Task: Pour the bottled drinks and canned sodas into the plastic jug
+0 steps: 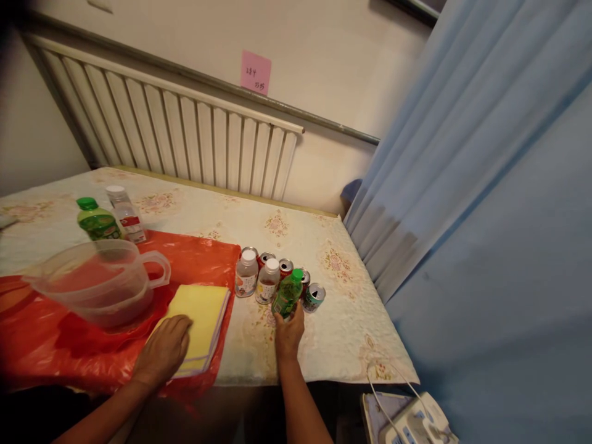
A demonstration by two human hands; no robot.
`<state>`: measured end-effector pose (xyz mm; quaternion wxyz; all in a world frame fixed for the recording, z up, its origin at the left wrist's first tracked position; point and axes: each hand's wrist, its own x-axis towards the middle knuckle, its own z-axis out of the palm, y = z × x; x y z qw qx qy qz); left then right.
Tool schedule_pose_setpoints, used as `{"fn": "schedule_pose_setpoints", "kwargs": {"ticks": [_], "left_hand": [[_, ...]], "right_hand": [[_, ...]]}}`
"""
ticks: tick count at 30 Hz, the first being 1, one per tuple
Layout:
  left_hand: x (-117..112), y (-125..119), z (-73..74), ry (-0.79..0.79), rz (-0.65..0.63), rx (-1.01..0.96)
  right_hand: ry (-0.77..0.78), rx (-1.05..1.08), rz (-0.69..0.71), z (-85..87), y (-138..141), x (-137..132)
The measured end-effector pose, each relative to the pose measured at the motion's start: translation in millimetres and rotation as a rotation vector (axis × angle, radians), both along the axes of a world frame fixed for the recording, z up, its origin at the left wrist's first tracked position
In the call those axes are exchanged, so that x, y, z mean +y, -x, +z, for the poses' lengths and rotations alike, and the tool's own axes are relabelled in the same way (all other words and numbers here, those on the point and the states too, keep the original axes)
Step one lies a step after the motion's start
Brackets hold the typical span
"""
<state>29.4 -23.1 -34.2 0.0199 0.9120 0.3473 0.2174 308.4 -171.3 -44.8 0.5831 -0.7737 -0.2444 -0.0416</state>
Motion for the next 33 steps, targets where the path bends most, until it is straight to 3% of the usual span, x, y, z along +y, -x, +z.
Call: {"fn": "schedule_pose_setpoints", "kwargs": {"ticks": [3,12,27,33], "left_hand": [[1.3,0.2,-3.4,-0.017,-0.013,-0.005],[1.3,0.3,-4.8,-0.050,-0.018,-0.016],[0.6,0.1,-5.3,-0.054,-0.010,-0.006],[-0.9,-0.4,-3.8,-0.065,-0.007,-0.012]], "right_hand": [[0.016,0.045,-0.062,-4.8,-2.4,3.2],[-0.015,0.042,-0.056,-11.4,-7.4,5.2],[-0.054,0.034,-0.001,-8.8,-7.7,4.8],[0.002,-0.043,-0.019,-10.0,-11.1,3.8]]}}
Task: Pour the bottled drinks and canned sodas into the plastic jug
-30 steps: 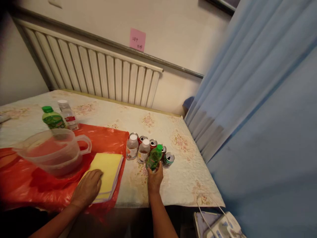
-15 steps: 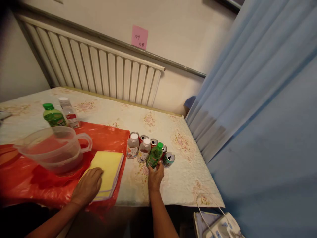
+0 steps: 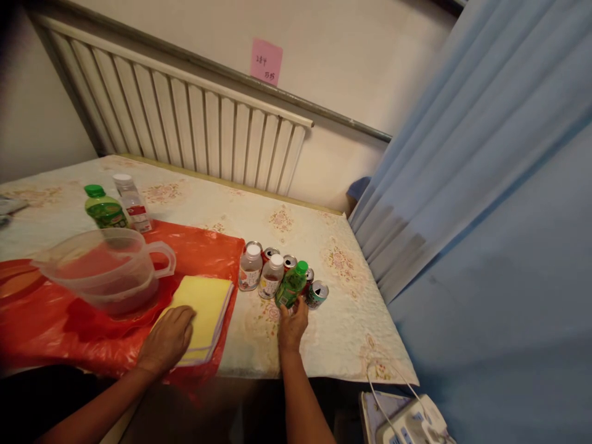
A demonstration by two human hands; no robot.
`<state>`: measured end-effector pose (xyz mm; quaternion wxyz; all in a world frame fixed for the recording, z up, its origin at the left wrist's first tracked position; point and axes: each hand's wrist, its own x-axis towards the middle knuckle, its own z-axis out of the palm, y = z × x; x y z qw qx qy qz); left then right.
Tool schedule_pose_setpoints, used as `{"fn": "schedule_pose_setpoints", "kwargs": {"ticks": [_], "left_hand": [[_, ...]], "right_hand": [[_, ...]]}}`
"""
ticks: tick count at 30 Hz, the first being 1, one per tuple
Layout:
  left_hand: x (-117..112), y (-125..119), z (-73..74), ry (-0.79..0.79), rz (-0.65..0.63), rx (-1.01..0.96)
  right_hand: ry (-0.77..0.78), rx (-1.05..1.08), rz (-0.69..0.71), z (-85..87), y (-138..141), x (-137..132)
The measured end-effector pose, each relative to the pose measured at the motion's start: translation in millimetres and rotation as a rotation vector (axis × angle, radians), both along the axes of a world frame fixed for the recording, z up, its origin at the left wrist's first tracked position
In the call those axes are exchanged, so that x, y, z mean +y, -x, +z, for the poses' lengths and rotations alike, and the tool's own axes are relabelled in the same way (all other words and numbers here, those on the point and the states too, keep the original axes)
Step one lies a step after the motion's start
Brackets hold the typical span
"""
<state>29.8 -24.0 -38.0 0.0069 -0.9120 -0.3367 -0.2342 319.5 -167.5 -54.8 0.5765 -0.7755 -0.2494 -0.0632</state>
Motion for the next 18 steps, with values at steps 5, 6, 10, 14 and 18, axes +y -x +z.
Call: {"fn": "schedule_pose_setpoints", "kwargs": {"ticks": [5,6,10,14,18], "left_hand": [[-0.7,-0.2,3.0,0.006,-0.013,0.000],[-0.8,-0.2,3.2,0.007,-0.014,-0.002],[-0.8,0.0,2.5,0.006,-0.013,-0.011],[-0.9,0.1,1.8,0.012,-0.009,-0.012],[-0.7,0.3,1.7,0.027,-0.004,-0.028]], "right_hand": [[0.003,0.011,0.017,1.6,0.5,-0.1],[0.002,0.009,0.021,1.9,0.7,-0.2],[0.007,0.011,0.007,0.4,0.4,0.3],[-0.002,0.027,-0.015,-2.2,-0.1,1.7],[0.008,0.021,-0.002,0.4,1.3,0.9]]}}
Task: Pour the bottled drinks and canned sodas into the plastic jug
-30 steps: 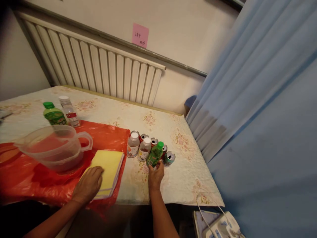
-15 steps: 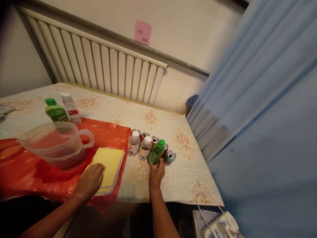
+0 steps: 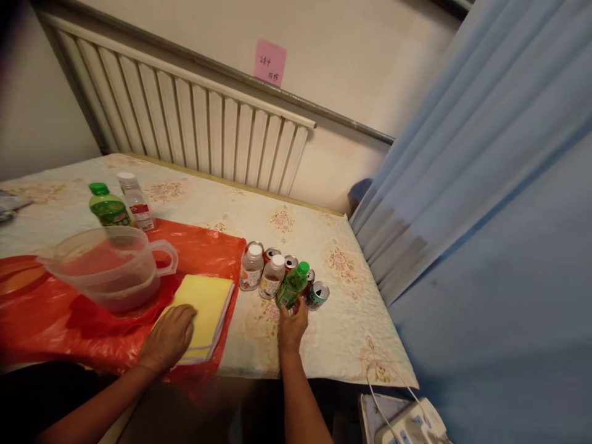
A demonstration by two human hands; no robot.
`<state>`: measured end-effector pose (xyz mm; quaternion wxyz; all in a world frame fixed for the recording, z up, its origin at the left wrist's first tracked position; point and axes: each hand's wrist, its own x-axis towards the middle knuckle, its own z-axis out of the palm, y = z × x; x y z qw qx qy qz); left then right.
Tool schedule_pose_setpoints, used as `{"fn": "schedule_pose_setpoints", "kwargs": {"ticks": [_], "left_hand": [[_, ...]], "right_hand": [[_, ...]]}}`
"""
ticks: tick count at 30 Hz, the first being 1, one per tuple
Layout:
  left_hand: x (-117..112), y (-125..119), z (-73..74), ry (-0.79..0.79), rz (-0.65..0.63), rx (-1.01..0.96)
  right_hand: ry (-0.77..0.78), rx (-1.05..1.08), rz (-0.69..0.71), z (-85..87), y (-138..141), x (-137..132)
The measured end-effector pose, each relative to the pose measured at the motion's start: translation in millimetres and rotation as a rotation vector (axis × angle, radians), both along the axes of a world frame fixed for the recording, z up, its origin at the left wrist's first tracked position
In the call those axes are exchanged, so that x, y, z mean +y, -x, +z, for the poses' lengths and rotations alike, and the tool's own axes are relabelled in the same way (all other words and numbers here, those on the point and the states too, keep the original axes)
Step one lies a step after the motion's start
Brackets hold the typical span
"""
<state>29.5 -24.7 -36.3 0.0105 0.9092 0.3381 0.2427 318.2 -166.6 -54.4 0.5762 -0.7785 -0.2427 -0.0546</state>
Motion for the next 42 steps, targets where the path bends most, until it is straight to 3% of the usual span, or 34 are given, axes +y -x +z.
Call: {"fn": "schedule_pose_setpoints", "kwargs": {"ticks": [18,31,34,39,42], "left_hand": [[-12.6,1.5,13.6,0.090,0.043,-0.016],[-14.0,3.5,7.2,0.169,0.067,-0.028],[-14.2,3.9,7.1,0.201,0.063,-0.027],[-9.8,2.2,8.4,0.303,0.039,0.025],[-0.8,0.6,11.1,0.368,0.008,0.066]], "right_hand": [[0.031,0.047,-0.021,0.9,5.2,-2.2],[0.215,-0.020,-0.096,7.3,26.7,-26.0],[0.268,-0.034,-0.042,6.2,39.5,-33.8],[0.270,0.048,0.166,2.8,67.3,-35.5],[0.192,0.118,0.287,14.9,85.6,-20.9]]}}
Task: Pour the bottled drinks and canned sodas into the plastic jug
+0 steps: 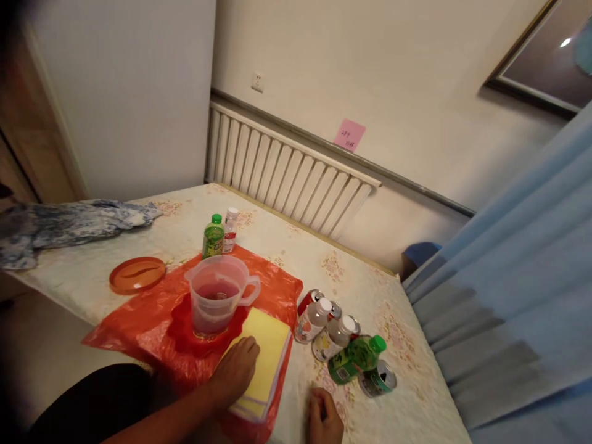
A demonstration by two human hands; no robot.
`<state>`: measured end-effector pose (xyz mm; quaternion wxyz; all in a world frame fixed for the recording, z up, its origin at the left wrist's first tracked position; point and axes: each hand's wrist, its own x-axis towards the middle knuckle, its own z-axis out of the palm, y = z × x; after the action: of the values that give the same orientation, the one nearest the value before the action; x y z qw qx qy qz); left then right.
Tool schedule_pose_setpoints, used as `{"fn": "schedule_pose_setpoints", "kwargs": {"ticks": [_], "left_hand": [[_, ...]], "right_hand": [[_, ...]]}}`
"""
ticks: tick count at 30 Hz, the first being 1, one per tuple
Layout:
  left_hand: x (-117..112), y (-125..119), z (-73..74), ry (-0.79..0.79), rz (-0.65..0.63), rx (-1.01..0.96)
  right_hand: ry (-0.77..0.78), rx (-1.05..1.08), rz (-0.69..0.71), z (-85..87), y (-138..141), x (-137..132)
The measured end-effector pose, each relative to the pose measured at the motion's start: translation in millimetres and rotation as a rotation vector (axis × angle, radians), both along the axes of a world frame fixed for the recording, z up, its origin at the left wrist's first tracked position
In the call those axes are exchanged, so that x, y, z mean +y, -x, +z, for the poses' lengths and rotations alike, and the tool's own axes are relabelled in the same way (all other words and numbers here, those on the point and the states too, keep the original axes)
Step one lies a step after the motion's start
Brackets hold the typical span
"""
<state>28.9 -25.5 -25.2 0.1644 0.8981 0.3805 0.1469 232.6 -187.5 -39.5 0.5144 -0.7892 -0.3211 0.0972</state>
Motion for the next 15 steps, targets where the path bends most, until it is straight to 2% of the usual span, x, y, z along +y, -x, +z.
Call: {"fn": "schedule_pose_setpoints", "kwargs": {"ticks": [2,5,9,11,13,15], "left_hand": [[6.9,0.3,1.6,0.041,-0.035,0.009],[12.6,3.2,-1.1,0.086,-0.085,-0.003],[8.9,6.3,-19.4,0.037,-0.132,-0.084],[6.8,5.4,-30.6,0.033,-0.156,-0.099],[7.6,3.0,-39.6,0.044,-0.167,-0.128],[11.1,-0.3,-45.2,0.058,-0.203,-0.145]], "right_hand": [[-0.050,0.034,0.078,20.8,9.7,18.6],[-0.066,-0.021,0.238,71.0,19.8,58.4],[-0.143,-0.152,0.400,150.4,35.8,126.1],[-0.111,-0.219,0.515,184.2,48.4,164.4],[-0.102,-0.295,0.657,210.2,63.6,205.9],[-0.084,-0.343,0.799,227.7,80.5,250.8]]}}
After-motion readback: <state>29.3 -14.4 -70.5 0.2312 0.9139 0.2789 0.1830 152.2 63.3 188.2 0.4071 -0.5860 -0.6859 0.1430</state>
